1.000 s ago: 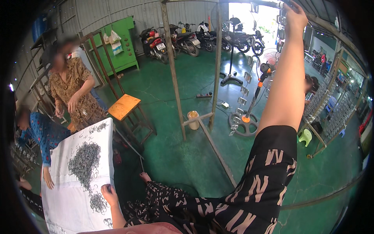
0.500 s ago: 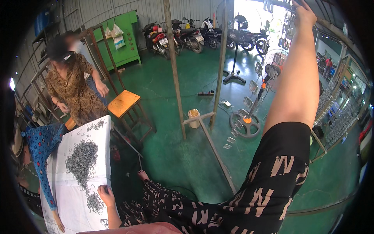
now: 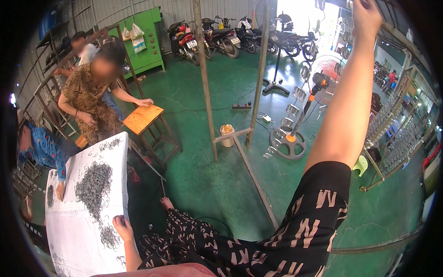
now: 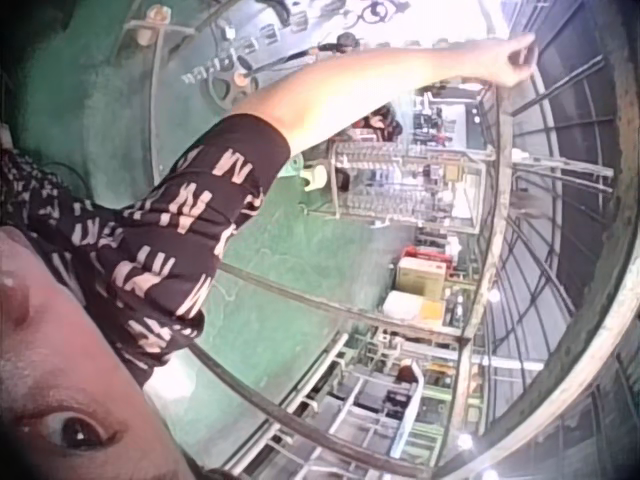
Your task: The person sits at a table and assembles small metal parts by hand. They pick up a metal piece and a coiled wire, insert the wire into the piece, and place the assembled unit on the table. The person repeats this process continuously, occasionally hanging a chain of assembled parts on a nearby rack.
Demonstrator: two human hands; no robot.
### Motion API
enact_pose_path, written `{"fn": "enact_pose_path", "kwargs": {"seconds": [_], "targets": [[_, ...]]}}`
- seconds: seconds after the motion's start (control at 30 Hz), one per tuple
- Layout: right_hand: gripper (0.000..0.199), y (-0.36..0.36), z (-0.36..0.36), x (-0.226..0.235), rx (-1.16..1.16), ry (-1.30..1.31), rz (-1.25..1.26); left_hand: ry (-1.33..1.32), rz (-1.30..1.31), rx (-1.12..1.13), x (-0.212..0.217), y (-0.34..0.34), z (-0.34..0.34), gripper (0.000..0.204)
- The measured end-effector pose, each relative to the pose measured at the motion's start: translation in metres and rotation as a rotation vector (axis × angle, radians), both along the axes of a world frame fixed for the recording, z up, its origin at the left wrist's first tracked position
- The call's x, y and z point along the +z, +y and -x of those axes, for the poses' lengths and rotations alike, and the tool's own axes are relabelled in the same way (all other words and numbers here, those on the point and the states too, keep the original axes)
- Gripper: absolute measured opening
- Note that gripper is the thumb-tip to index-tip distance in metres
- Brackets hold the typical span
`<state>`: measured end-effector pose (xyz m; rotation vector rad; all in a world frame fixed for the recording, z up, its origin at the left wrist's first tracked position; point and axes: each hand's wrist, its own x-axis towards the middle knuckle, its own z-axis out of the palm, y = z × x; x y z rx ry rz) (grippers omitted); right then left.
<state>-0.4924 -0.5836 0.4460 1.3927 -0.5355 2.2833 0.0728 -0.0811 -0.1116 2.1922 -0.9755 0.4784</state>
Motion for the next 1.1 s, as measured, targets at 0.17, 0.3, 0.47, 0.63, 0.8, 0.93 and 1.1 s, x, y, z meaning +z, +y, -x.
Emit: {"fn": "enact_pose_path", "kwargs": {"seconds": [0.17,0.3,0.47,0.63,0.8,0.93,1.1], "targets": [[0.035,0.011,-0.018,-0.006,0.675,0.305,-0.323,0.028,0.006,-0.007,0.005,-0.004,0.005,0.011],[0.035,0.013,-0.033,-0.003,0.778,0.236,-0.289,0.053,0.036,-0.004,0.008,-0.006,0.008,0.012],[0.035,0.015,-0.028,-0.002,0.594,0.208,-0.366,0.010,0.009,-0.003,0.008,-0.004,0.008,0.011],[0.019,0.007,-0.021,0.008,0.466,0.012,-0.263,-0.019,-0.005,-0.010,0.006,-0.002,0.006,0.009],[0.020,-0.011,-0.002,0.012,0.365,-0.068,-0.233,-0.021,0.000,-0.017,0.010,-0.004,0.008,0.008],[0.020,-0.024,0.014,0.015,0.370,-0.053,-0.202,-0.010,0.006,-0.009,0.009,-0.006,0.010,0.008],[0.022,-0.032,0.024,0.018,0.230,-0.129,-0.268,-0.043,-0.002,-0.019,0.006,-0.007,0.004,0.008]]}}
